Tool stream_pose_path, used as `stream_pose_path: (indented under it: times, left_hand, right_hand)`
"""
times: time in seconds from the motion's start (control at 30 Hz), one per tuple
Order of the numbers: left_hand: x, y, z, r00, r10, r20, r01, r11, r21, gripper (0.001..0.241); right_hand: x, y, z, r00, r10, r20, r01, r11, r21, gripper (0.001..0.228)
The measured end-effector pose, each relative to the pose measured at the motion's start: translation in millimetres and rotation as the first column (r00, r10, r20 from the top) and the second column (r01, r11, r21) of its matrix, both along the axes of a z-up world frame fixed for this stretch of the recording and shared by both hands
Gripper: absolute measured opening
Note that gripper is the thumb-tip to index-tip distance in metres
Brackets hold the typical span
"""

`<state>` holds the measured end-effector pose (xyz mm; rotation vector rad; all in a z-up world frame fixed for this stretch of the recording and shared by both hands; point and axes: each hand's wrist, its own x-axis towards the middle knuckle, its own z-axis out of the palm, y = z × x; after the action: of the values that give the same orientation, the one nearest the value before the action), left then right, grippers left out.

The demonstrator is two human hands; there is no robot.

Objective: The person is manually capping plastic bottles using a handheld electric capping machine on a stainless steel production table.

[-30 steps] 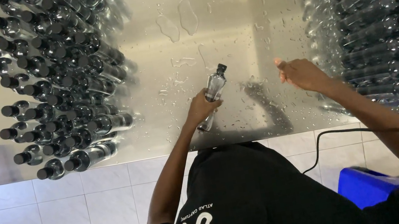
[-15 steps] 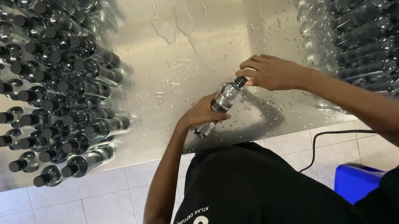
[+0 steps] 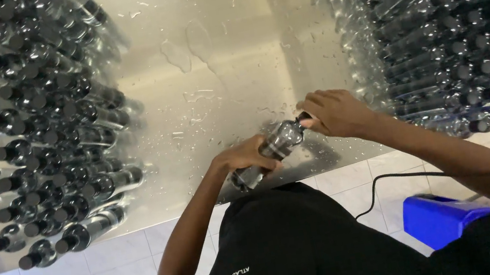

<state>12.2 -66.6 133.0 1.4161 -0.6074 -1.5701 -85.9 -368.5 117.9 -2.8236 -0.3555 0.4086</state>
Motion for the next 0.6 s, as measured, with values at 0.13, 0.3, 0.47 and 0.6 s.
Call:
stream_pose_path:
  times: [0.13, 0.3, 0.47, 0.6]
  left_hand:
    - [6.8, -24.3, -3.2, 0.863, -0.304, -0.404, 0.154, 0.919, -0.363, 0.027]
    - [3.2, -56.9, -11.0, 0.771, -0.304, -0.56, 0.177, 0.947, -0.27, 0.016]
    - [-14.0, -108.4, -96.0, 0.562, -0.173, 0.809, 0.142, 0.984, 0.111, 0.059]
    - [-32.8, -149.7, -110.3, -0.538, 0.086, 0.839, 0.194, 0.981, 0.024, 0.016]
  right_hand:
    - [-15.8, -17.7, -12.5, 0.693, 0.399, 0.6, -0.407, 0.904, -0.13, 0.055]
    - [-25.1, -23.9, -24.4, 0.753, 0.121, 0.647, -0.335, 0.916, 0.219, 0.05]
    - [-31.3, -51.0, -69.9, 0.863, -0.27, -0.428, 0.349, 0.929, 0.119, 0.028]
    - [-45.1, -80.5, -112.2, 0.003, 0.146, -0.989, 0.962, 0.27, 0.043, 0.051]
